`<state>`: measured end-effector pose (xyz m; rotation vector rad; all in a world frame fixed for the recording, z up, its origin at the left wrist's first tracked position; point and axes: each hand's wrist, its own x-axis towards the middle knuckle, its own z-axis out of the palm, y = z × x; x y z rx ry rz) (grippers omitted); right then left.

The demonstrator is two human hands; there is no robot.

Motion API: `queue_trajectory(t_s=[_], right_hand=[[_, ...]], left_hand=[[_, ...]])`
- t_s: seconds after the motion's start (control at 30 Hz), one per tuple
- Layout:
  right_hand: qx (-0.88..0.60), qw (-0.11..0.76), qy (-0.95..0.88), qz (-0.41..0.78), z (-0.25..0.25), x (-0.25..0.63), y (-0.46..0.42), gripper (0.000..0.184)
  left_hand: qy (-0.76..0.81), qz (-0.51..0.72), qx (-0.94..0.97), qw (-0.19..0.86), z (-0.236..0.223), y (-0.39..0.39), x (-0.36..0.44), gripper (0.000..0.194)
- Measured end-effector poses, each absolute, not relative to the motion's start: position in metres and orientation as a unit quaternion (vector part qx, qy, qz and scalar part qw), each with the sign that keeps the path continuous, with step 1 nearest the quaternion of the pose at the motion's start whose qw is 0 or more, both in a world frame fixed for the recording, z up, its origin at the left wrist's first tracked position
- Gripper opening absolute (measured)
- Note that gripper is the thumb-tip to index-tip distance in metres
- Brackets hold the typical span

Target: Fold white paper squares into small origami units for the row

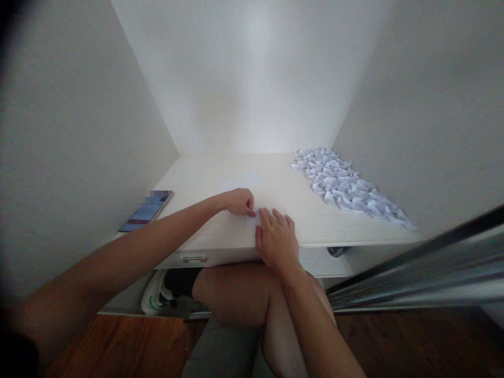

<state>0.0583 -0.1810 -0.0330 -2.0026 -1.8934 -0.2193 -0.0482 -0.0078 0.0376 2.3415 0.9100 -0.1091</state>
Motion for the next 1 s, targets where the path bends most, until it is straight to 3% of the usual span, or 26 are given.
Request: queue_trajectory(t_s=[0.13, 0.27, 0.37, 0.43, 0.63, 1.0], right_hand=[[-0.741, 0.266, -0.616, -0.032, -0.032, 0.058, -0.176, 0.057], [-0.739, 0.462, -0.484, 0.079, -0.029, 0.067, -0.156, 0.066], [-0.627, 0.594, -0.437, 0.251, -0.029, 0.076, -0.131, 0.043], [-0.591, 0.610, -0.440, 0.292, -0.030, 0.081, -0.113, 0.031], [-0.555, 0.640, -0.428, 0.316, -0.031, 0.086, -0.076, 0.025], [-0.552, 0.632, -0.487, 0.243, -0.033, 0.080, -0.076, 0.030]], left_hand=[[0.337, 0.068, 0.840, 0.420, 0.024, -0.015, -0.052, 0.020], [0.343, 0.299, 0.730, 0.509, -0.002, -0.031, -0.052, 0.022], [0.339, 0.437, 0.635, 0.540, -0.021, -0.040, -0.050, 0.036], [0.333, 0.481, 0.592, 0.554, -0.028, -0.040, -0.051, 0.042], [0.288, 0.469, 0.588, 0.592, -0.028, -0.019, -0.062, 0.067], [0.259, 0.456, 0.615, 0.589, -0.030, -0.010, -0.070, 0.049]])
